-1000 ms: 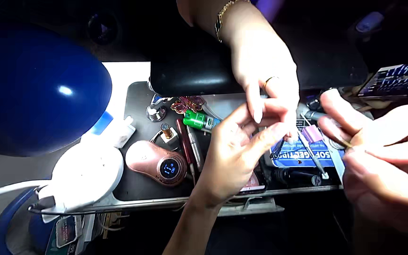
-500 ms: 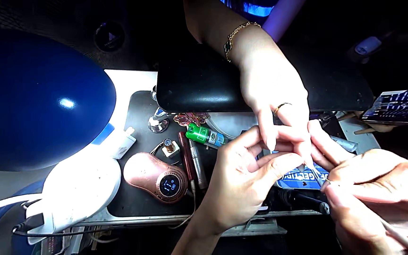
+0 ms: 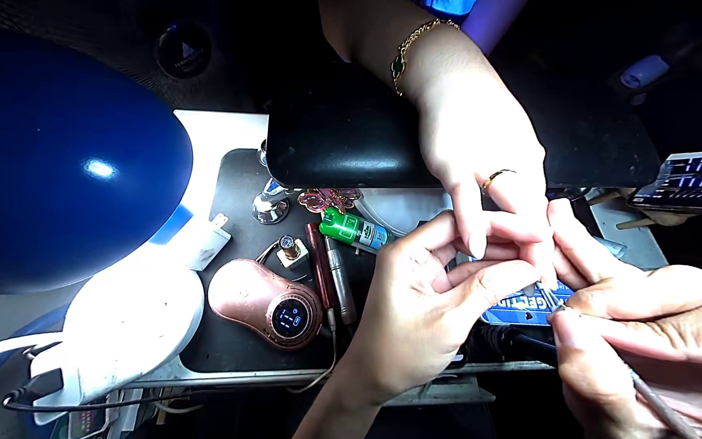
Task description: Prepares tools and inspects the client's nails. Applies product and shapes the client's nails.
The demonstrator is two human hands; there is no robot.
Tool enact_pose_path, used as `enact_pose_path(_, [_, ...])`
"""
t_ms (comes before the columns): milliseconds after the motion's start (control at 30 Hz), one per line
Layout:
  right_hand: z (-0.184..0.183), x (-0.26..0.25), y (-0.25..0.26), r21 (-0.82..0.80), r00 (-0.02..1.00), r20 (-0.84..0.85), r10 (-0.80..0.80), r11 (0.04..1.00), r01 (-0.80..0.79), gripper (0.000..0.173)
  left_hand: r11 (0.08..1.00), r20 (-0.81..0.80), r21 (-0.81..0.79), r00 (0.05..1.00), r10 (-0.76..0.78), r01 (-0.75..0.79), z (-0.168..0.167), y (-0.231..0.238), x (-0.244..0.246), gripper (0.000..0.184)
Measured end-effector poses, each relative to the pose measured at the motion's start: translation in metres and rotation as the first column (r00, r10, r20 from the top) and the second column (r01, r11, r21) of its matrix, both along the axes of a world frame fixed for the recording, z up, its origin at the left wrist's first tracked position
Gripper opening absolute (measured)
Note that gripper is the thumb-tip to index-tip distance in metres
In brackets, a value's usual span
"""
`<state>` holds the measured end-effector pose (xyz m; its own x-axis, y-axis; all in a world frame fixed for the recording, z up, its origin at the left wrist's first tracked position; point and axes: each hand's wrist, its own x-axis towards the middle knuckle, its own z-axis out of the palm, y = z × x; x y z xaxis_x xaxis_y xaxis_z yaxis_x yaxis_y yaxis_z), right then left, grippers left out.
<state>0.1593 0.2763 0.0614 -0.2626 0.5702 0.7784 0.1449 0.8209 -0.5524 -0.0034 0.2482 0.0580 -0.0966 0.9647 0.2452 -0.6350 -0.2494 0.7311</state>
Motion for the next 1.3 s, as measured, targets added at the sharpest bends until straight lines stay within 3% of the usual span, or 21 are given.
enact_pose_path(1300, [0.0025,0.0043,-0.0004,-0.064,0.996,-0.028,0.080,0.995,-0.081,0.012,1.000,0.017,0.000,1.000,-0.026,0.026,-0.0004,-0.0019,-0.0006,0.022])
